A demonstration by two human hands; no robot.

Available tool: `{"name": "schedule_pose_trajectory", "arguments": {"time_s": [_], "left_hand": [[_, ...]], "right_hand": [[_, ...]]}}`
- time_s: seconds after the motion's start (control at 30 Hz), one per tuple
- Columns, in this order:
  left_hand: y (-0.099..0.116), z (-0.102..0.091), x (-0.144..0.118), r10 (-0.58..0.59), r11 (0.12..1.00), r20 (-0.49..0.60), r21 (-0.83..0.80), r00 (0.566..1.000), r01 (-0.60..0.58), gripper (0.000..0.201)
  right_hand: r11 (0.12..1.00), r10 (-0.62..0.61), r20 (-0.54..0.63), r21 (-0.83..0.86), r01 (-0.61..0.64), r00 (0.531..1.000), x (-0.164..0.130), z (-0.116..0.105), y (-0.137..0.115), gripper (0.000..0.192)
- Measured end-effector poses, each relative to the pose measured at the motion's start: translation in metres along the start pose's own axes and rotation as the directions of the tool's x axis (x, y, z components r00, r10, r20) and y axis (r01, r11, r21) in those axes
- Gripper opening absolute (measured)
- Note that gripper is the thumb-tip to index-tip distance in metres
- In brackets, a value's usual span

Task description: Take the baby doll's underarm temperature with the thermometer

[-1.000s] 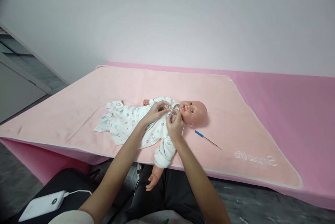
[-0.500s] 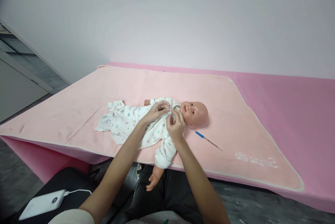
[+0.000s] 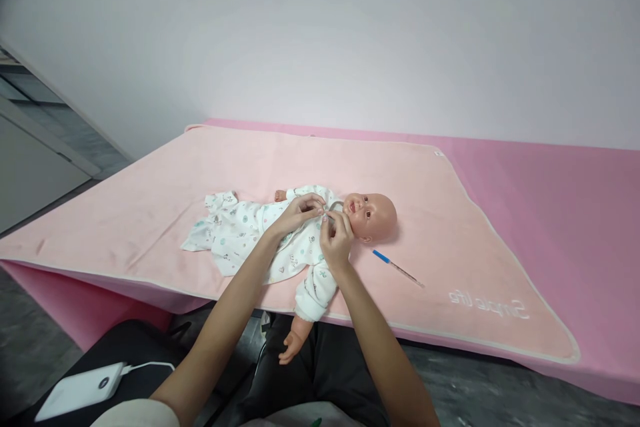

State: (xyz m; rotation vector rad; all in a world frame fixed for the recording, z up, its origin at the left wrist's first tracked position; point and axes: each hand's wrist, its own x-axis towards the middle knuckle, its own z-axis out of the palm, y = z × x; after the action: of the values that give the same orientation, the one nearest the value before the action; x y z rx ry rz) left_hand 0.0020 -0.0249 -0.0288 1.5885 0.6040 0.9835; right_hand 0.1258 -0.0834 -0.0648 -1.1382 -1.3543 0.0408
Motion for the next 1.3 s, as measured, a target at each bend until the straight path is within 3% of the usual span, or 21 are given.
{"name": "schedule_pose_trajectory", "arguments": {"time_s": [0.47, 0.67, 0.8, 0.93, 1.0, 1.13, 1.3], "left_hand": [[-0.002, -0.001, 0.001, 0.020, 1.000, -0.024, -0.004, 0.999, -0.020, 0.029], [0.008, 0.001, -0.003, 0.016, 1.000, 0.051, 0.021, 0.999, -0.017, 0.039], [0.015, 0.002, -0.013, 0.059, 0.989, 0.067, 0.135, 0.996, -0.067, 0.046], [0.015, 0.006, -0.033, 0.137, 0.940, -0.040, 0.322, 0.990, -0.117, 0.039], [0.014, 0.010, -0.047, 0.194, 0.899, -0.158, 0.424, 0.968, -0.111, 0.036], [0.007, 0.019, -0.074, 0.342, 0.756, -0.347, 0.653, 0.873, -0.036, 0.027], [-0.005, 0.025, -0.098, 0.467, 0.575, -0.381, 0.816, 0.797, 0.053, 0.024]], "right_hand": [[0.990, -0.060, 0.019, -0.126, 0.062, 0.998, 0.000, 0.001, -0.001, 0.018], [0.995, 0.017, 0.013, -0.100, -0.016, 1.000, -0.001, 0.001, 0.002, 0.022], [0.997, 0.034, 0.000, -0.063, -0.034, 0.999, -0.003, 0.002, 0.007, 0.023], [0.999, 0.051, -0.028, -0.009, -0.051, 0.998, -0.004, 0.003, 0.008, 0.022], [0.999, 0.040, -0.042, -0.005, -0.040, 0.998, -0.004, 0.002, 0.008, 0.022], [1.000, 0.001, -0.095, -0.013, -0.002, 0.995, -0.002, 0.001, 0.007, 0.023], [1.000, 0.006, -0.089, -0.005, -0.007, 0.996, 0.000, 0.000, 0.004, 0.022]]}}
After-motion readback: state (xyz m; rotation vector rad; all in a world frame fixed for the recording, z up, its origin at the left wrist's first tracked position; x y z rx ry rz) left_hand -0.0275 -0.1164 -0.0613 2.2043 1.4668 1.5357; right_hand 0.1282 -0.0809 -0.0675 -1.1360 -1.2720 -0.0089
